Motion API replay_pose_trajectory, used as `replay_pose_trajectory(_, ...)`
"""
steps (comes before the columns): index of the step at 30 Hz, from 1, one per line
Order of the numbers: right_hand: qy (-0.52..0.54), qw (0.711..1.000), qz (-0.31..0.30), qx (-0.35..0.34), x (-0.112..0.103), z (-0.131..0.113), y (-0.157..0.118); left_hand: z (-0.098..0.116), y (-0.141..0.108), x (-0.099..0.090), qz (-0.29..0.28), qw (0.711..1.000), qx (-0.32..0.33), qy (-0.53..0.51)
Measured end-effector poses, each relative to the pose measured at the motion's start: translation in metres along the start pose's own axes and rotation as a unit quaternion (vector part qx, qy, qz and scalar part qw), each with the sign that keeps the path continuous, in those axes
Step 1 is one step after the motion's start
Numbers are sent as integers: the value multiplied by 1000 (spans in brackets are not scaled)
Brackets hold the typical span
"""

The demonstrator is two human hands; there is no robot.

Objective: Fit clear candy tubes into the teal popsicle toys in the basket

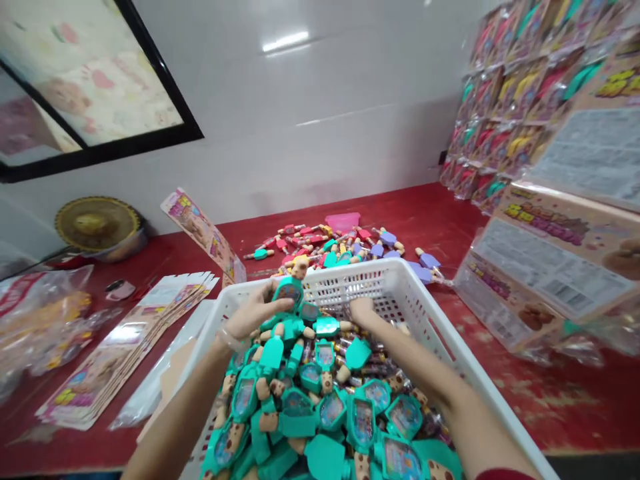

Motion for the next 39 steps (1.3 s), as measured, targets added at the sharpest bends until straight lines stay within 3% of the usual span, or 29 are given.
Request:
replay_pose_trajectory(3,73,996,13,-44,-19,-17,-10,26,10,-12,67,981,24,-183)
replay_pose_trajectory(6,182,971,48,-146,-60,-44,-26,26,17,-18,87,931,22,-355)
replay_pose_trajectory(7,253,945,73,-195,-77,-54,-35,21,19,-19,97,912,17,-399)
replay_pose_trajectory(9,404,859,125,-289,-108,-71,-60,8,21,-24,138,874,6,-466)
replay_pose_trajectory(10,458,816,144,-321,-116,-77,-73,2,22,-26,166,855,3,-492)
replay_pose_trajectory(11,484,792,153,-340,-118,-84,-85,-3,22,-28,193,837,2,-512)
replay_pose_trajectory(15,428,827,138,-336,-87,-118,-107,-8,15,-30,301,769,42,-563)
replay_pose_trajectory(18,405,826,193,-340,-72,-127,-113,-9,13,-16,331,742,54,-580)
replay_pose_trajectory(22,349,819,291,-349,-71,-118,-116,-20,22,18,292,760,-12,-580)
replay_pose_trajectory(26,248,818,372,-363,-79,-108,-123,-25,25,26,304,787,-14,-537)
replay_pose_trajectory(33,178,835,388,-347,-89,-106,-137,-28,25,36,312,787,-49,-529)
replay_pose_trajectory(39,152,869,344,-321,-89,-102,-140,-27,22,44,304,796,-61,-520)
Point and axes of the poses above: each hand's wrist, its own y-axis towards the middle knuckle, its own x-axis out of the palm, z = x × y, the point moved 9 cm from there along y, towards the middle knuckle
